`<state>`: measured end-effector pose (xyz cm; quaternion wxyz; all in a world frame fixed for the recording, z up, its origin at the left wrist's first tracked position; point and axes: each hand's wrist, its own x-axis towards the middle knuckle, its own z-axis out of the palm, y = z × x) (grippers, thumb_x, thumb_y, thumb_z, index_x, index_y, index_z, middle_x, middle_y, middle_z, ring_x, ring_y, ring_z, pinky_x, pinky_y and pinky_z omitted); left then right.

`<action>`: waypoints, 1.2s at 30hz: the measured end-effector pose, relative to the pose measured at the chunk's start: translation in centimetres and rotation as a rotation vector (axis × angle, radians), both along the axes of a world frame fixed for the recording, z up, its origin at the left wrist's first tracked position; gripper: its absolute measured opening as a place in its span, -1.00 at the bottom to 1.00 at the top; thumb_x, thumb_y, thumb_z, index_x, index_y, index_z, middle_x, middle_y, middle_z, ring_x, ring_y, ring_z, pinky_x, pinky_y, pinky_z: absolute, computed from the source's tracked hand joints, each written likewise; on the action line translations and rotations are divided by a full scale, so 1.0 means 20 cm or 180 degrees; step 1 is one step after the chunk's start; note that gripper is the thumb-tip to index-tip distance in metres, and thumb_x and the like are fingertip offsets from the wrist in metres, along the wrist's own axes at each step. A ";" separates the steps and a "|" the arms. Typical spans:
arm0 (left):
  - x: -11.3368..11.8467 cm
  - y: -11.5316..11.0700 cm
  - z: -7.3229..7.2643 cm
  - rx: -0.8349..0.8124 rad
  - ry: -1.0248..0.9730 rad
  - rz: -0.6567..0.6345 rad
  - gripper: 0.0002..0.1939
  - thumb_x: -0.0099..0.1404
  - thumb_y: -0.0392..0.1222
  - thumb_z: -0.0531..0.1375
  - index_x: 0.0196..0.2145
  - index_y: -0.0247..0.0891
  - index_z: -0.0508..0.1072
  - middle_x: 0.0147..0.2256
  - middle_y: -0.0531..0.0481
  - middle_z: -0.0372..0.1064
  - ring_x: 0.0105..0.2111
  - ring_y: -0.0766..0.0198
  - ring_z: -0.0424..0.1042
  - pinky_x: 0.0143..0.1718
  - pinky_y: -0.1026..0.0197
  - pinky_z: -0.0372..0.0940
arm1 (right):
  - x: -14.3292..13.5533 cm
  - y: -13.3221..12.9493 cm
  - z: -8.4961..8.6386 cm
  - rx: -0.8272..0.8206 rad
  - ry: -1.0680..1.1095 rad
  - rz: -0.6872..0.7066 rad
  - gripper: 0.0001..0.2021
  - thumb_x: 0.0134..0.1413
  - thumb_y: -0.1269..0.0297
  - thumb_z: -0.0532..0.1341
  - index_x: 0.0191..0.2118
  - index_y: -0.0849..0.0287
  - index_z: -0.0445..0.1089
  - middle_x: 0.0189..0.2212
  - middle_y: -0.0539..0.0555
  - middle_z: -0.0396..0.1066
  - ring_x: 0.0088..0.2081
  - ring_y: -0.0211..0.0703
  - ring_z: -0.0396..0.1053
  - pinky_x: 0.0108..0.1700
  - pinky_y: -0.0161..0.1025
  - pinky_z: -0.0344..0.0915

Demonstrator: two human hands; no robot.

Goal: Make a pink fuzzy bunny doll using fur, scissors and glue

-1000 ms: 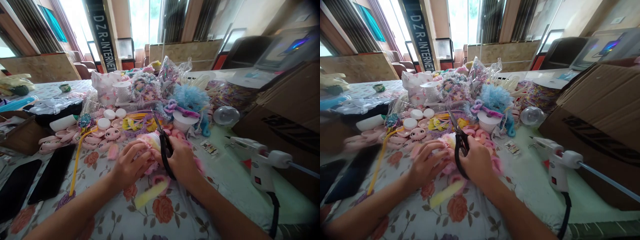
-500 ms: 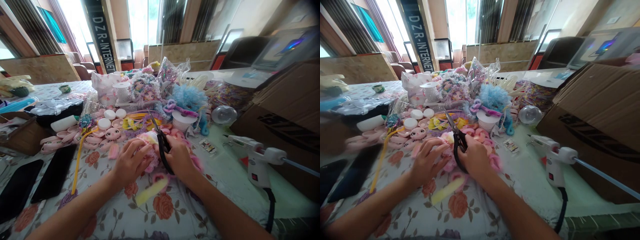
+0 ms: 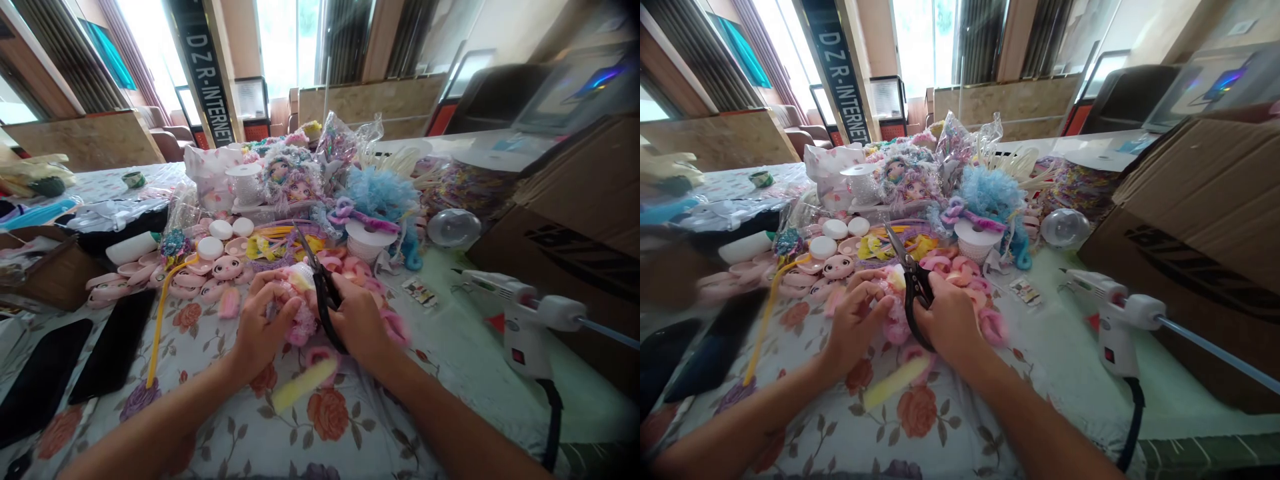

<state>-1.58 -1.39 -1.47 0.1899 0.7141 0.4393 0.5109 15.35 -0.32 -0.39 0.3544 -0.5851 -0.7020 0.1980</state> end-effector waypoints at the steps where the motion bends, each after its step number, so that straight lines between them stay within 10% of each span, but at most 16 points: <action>1: 0.01 0.01 0.00 -0.0087 -0.0092 0.0065 -0.81 0.29 -0.21 0.17 -0.47 -0.24 0.29 -0.17 -0.08 0.28 -0.05 0.19 0.31 -0.02 0.15 0.24 | 0.00 0.00 0.00 -0.0007 -0.0005 -0.0016 -0.91 -0.03 0.25 0.12 -0.46 0.12 0.20 -0.57 -0.02 0.31 -0.52 -0.21 0.21 -0.45 -0.30 0.03; 10: -0.04 0.02 -0.05 0.0059 -0.0092 0.0098 -0.81 0.32 -0.17 0.15 -0.11 -0.18 0.31 -0.16 -0.04 0.30 -0.11 0.26 0.32 -0.04 0.18 0.27 | 0.02 0.03 0.03 -0.0047 0.0185 -0.0183 -0.76 0.02 0.09 0.15 -0.50 0.14 0.27 -0.58 -0.02 0.28 -0.48 -0.20 0.22 -0.46 -0.32 0.05; 22: -0.07 0.00 0.03 0.1429 0.1294 -0.0173 -0.69 0.28 -0.41 0.10 -0.03 -0.22 0.37 -0.06 -0.18 0.26 -0.03 0.13 0.27 -0.01 0.04 0.25 | 0.03 0.05 -0.01 -0.0345 0.0803 0.0180 -0.68 0.02 0.00 0.19 -0.48 0.16 0.23 -0.57 -0.06 0.19 -0.49 -0.25 0.14 -0.48 -0.32 0.04; 36: -0.08 0.00 -0.02 0.1621 0.1573 -0.0219 -0.80 0.29 -0.42 0.10 -0.14 -0.24 0.34 -0.10 -0.13 0.29 0.00 0.13 0.29 0.01 0.05 0.32 | 0.01 0.01 0.05 0.0059 0.0655 0.0219 -0.67 -0.06 0.03 0.27 -0.53 0.14 0.19 -0.60 -0.06 0.22 -0.52 -0.27 0.13 -0.50 -0.33 0.07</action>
